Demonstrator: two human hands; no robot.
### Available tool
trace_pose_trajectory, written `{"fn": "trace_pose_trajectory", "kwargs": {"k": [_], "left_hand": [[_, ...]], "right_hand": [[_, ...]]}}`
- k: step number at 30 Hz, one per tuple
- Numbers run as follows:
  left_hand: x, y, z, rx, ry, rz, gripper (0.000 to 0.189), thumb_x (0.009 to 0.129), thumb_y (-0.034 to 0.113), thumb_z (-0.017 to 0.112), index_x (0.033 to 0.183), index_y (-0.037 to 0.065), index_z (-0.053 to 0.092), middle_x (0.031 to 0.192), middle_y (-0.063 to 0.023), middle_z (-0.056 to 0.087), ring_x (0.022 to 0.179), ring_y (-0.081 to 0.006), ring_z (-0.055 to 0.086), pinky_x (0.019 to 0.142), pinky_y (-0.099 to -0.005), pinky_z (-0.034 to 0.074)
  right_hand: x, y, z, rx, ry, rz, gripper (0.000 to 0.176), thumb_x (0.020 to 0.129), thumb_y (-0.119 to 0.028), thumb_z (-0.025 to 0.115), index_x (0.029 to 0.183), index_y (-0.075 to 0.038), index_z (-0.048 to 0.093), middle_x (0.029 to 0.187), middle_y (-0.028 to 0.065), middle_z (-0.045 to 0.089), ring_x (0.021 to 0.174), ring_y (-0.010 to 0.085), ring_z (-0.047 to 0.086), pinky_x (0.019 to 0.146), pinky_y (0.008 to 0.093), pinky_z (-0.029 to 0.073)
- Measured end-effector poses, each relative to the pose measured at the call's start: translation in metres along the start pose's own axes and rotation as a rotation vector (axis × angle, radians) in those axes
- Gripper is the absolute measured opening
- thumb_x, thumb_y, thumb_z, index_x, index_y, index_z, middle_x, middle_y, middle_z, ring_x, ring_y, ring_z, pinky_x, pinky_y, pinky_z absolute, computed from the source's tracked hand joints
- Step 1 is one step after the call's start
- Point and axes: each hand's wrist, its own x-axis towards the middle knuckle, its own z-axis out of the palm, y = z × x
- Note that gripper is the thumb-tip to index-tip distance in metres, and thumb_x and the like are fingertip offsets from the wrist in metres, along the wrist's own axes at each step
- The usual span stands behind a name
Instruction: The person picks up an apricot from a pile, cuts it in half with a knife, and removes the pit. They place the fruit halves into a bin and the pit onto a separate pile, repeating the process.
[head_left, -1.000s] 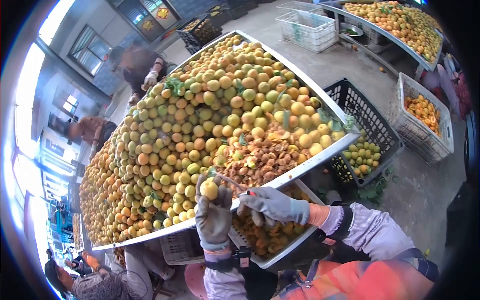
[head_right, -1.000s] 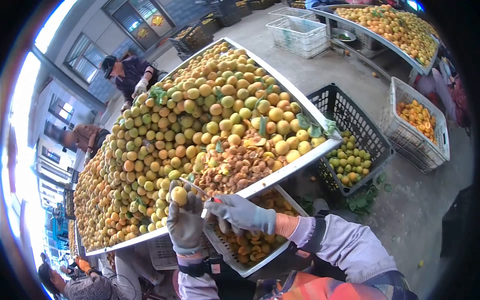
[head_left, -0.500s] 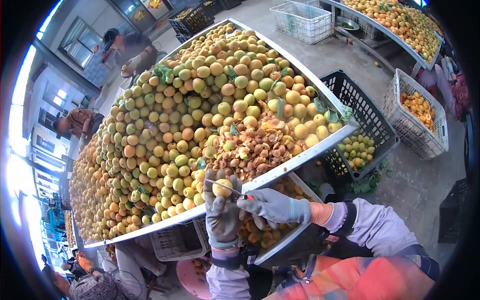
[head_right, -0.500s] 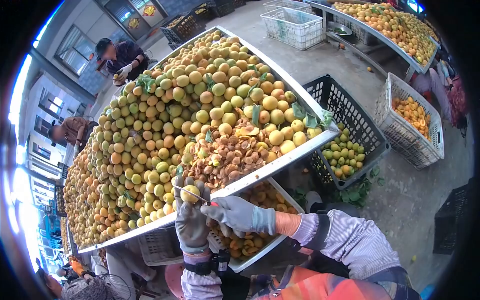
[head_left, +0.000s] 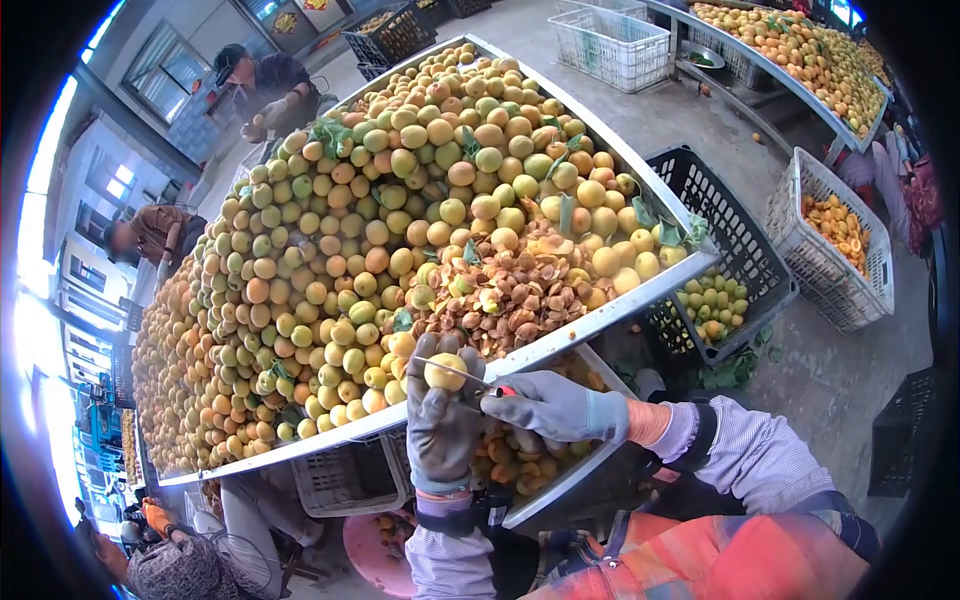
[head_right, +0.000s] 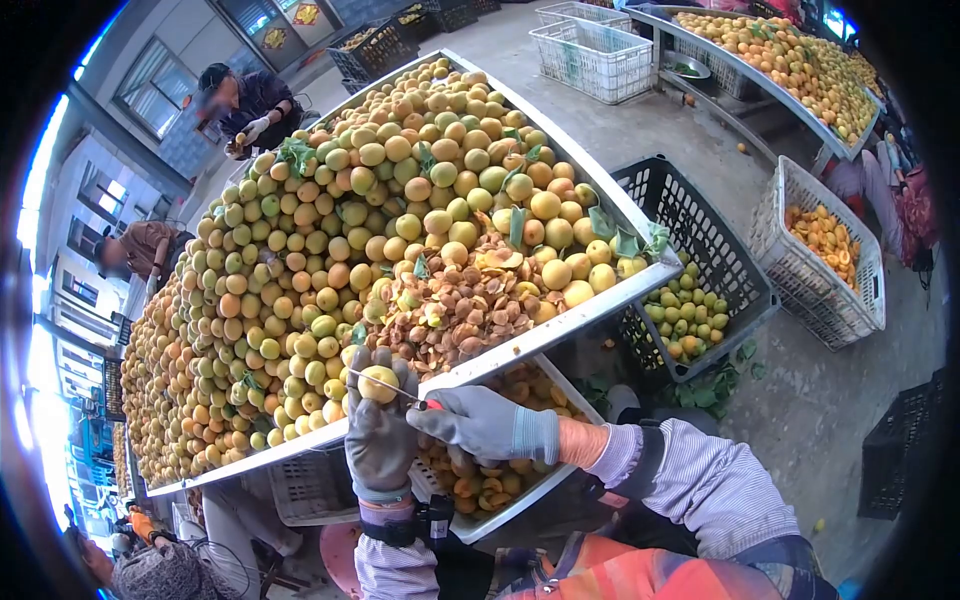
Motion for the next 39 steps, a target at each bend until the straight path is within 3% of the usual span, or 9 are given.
{"fn": "trace_pose_trajectory", "kwargs": {"k": [18,21,24,26,31,33,37,39], "left_hand": [[-0.002,0.000,-0.011,-0.028,-0.016,-0.079,0.069,0.081,0.017,0.069,0.136,0.002,0.031,0.131,-0.0157,0.046,0.118,-0.0297,0.048,0.105,-0.0444,0.035],[-0.002,0.001,-0.008,0.004,-0.013,-0.083,0.072,0.079,0.019,0.071,0.136,0.002,0.032,0.129,-0.0150,0.047,0.116,-0.0287,0.049,0.104,-0.0437,0.036],[-0.002,-0.003,-0.002,0.045,-0.022,-0.084,0.072,0.078,0.022,0.072,0.135,0.002,0.033,0.128,-0.0145,0.048,0.115,-0.0277,0.050,0.103,-0.0425,0.037],[-0.003,-0.008,0.001,0.056,0.012,-0.085,0.071,0.080,0.024,0.070,0.135,0.002,0.033,0.129,-0.0145,0.048,0.115,-0.0267,0.049,0.103,-0.0408,0.038],[-0.002,-0.007,0.006,0.089,-0.004,-0.062,0.070,0.083,0.024,0.067,0.138,0.002,0.030,0.129,-0.0150,0.048,0.115,-0.0264,0.050,0.102,-0.0396,0.038],[0.000,-0.002,0.008,0.229,-0.085,-0.010,0.069,0.083,0.023,0.067,0.137,0.002,0.029,0.127,-0.0152,0.050,0.114,-0.0265,0.051,0.101,-0.0393,0.039],[-0.001,-0.004,0.008,0.450,-0.085,0.008,0.069,0.084,0.034,0.064,0.136,0.001,0.032,0.123,-0.0138,0.053,0.112,-0.0272,0.053,0.100,-0.0410,0.040],[-0.005,-0.011,0.018,0.434,0.044,-0.026,0.069,0.084,0.037,0.064,0.134,0.001,0.034,0.120,-0.0132,0.054,0.111,-0.0262,0.053,0.100,-0.0417,0.040]], "right_hand": [[-0.005,-0.005,-0.006,0.005,-0.058,0.033,0.047,0.087,-0.055,0.051,0.076,-0.010,0.046,0.052,0.0006,0.049,0.041,0.0071,0.047,0.036,0.0197,0.035],[-0.003,0.000,-0.006,-0.054,-0.083,0.071,0.039,0.092,-0.047,0.047,0.086,-0.009,0.058,0.058,-0.0018,0.053,0.044,0.0063,0.046,0.040,0.0208,0.035],[0.007,0.027,0.000,0.025,-0.032,-0.075,0.034,0.093,-0.041,0.049,0.086,-0.009,0.057,0.062,-0.0038,0.052,0.050,0.0048,0.046,0.046,0.0211,0.037],[0.009,0.036,0.004,-0.169,0.122,-0.302,0.030,0.094,-0.036,0.051,0.085,-0.008,0.056,0.065,-0.0050,0.050,0.056,0.0033,0.044,0.050,0.0212,0.037],[0.009,0.029,0.007,-0.122,0.115,-0.256,0.029,0.094,-0.036,0.051,0.086,-0.008,0.055,0.067,-0.0039,0.049,0.058,0.0030,0.043,0.051,0.0211,0.038],[-0.003,0.001,0.005,-0.014,0.032,0.001,0.030,0.094,-0.037,0.051,0.088,-0.008,0.055,0.068,-0.0032,0.051,0.060,0.0039,0.044,0.054,0.0219,0.040],[-0.004,-0.002,0.002,-0.044,0.021,0.079,0.032,0.094,-0.038,0.050,0.090,-0.007,0.056,0.070,-0.0021,0.052,0.064,0.0050,0.045,0.057,0.0230,0.042],[0.011,0.031,0.002,-0.265,0.162,-0.283,0.042,0.092,-0.041,0.051,0.080,-0.001,0.050,0.067,0.0081,0.051,0.067,0.0200,0.057,0.065,0.0320,0.046]]}}
